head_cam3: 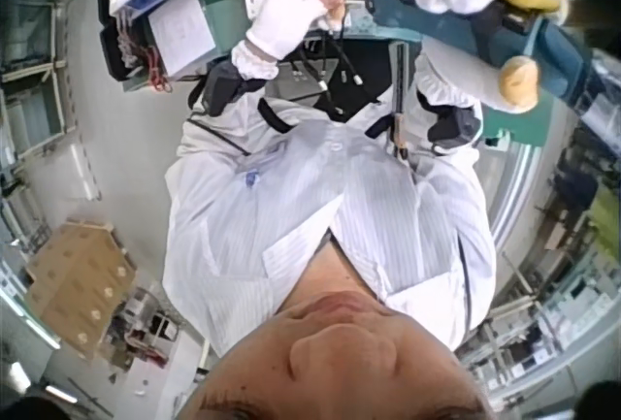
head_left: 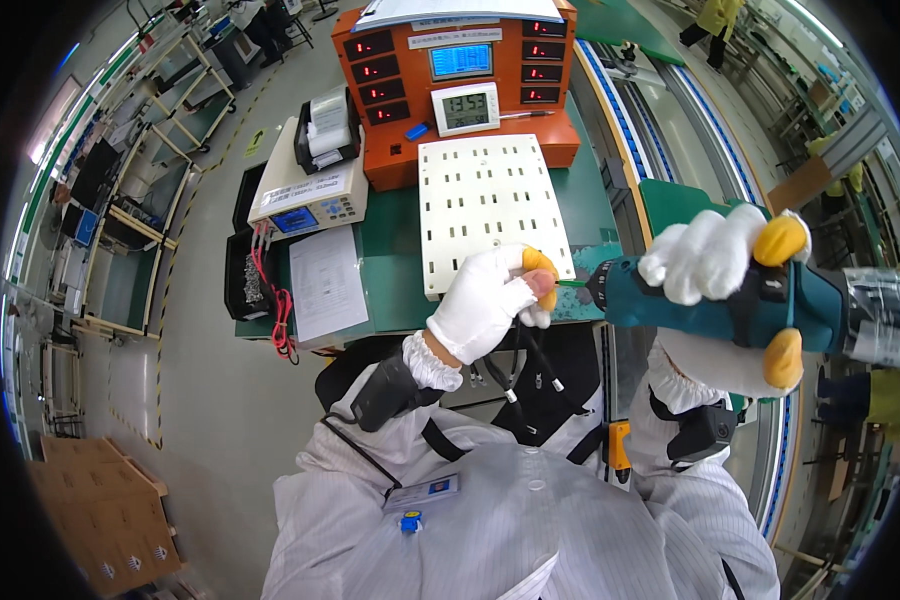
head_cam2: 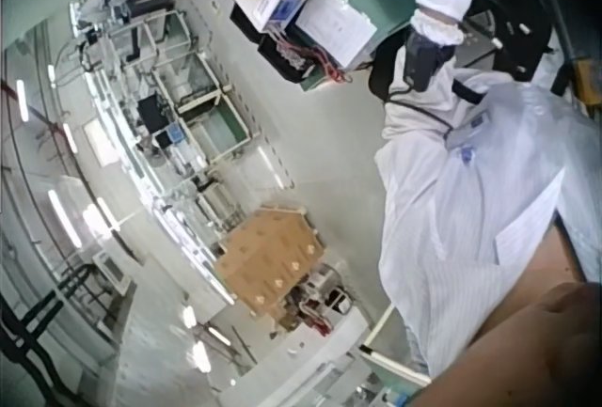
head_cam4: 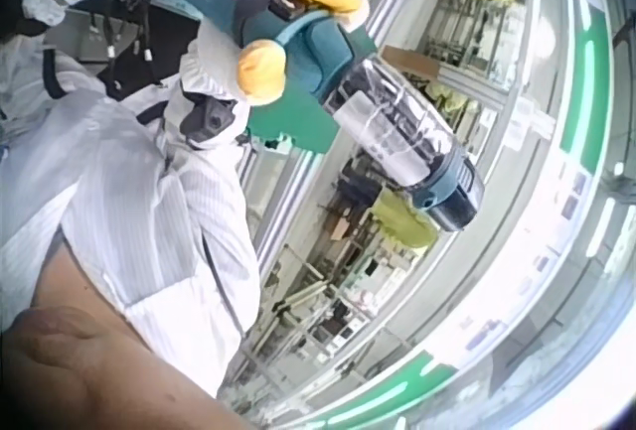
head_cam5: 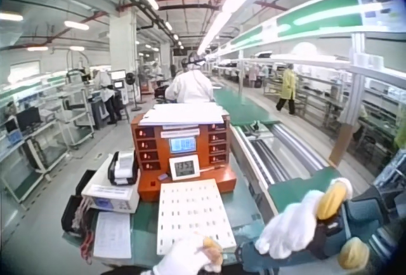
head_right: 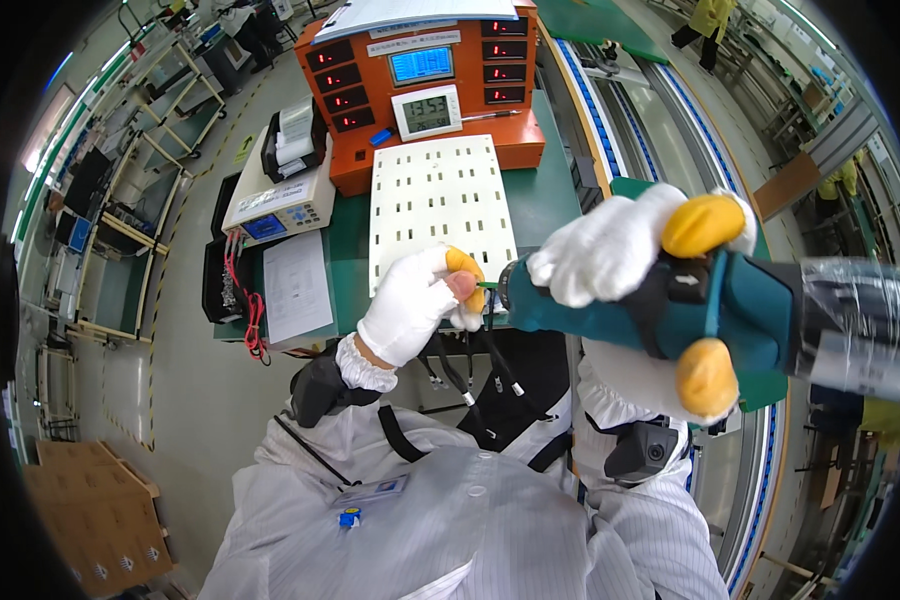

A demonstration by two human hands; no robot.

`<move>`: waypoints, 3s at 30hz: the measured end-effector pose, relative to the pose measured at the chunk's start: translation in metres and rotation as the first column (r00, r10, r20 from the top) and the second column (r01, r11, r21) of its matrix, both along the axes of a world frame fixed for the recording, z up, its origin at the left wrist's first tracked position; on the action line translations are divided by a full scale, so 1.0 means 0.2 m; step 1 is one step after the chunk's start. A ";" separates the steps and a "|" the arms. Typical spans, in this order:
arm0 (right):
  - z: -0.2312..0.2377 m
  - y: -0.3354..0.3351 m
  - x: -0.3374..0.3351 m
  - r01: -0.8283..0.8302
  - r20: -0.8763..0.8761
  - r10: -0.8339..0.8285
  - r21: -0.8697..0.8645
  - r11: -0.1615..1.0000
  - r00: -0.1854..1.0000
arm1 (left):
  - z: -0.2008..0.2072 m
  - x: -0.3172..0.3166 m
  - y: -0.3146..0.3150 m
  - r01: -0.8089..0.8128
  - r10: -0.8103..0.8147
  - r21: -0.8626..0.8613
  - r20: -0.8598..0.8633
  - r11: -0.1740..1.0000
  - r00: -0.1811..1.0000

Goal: Assembling, wiring, and testing a multi-cell battery pack using industrial testing equipment and tools.

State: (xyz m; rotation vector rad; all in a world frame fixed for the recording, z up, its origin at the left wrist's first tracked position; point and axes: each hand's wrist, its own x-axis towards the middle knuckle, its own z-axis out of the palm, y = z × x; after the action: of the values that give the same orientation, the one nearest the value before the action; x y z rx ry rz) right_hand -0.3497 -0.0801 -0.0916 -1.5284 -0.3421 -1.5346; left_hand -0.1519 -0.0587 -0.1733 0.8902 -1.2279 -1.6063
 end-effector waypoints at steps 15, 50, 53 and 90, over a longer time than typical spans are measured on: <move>-0.20 -0.14 0.02 0.414 -0.249 -0.331 0.500 0.761 0.910 | -0.12 -0.08 -0.16 0.408 0.501 -0.672 0.737 0.618 0.455; -0.10 -0.14 0.12 0.643 -0.510 -0.442 0.331 0.691 0.738 | -0.10 -0.06 -0.21 0.252 0.398 -0.687 0.637 0.682 0.660; -0.12 -0.15 0.11 0.628 -0.524 -0.415 0.336 0.701 0.744 | -0.14 -0.05 -0.22 0.288 0.410 -0.683 0.666 0.671 0.623; -0.33 0.09 -0.33 0.211 -0.107 -0.194 0.711 0.670 0.975 | -1.06 2.34 -0.20 -0.564 0.481 -0.376 0.876 0.735 0.044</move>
State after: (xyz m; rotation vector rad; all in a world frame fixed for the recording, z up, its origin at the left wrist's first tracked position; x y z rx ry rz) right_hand -0.4150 -0.0622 -0.1573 -0.9549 0.4422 -1.5509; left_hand 0.3162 -0.0991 -0.3854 2.2759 -1.2765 -0.3028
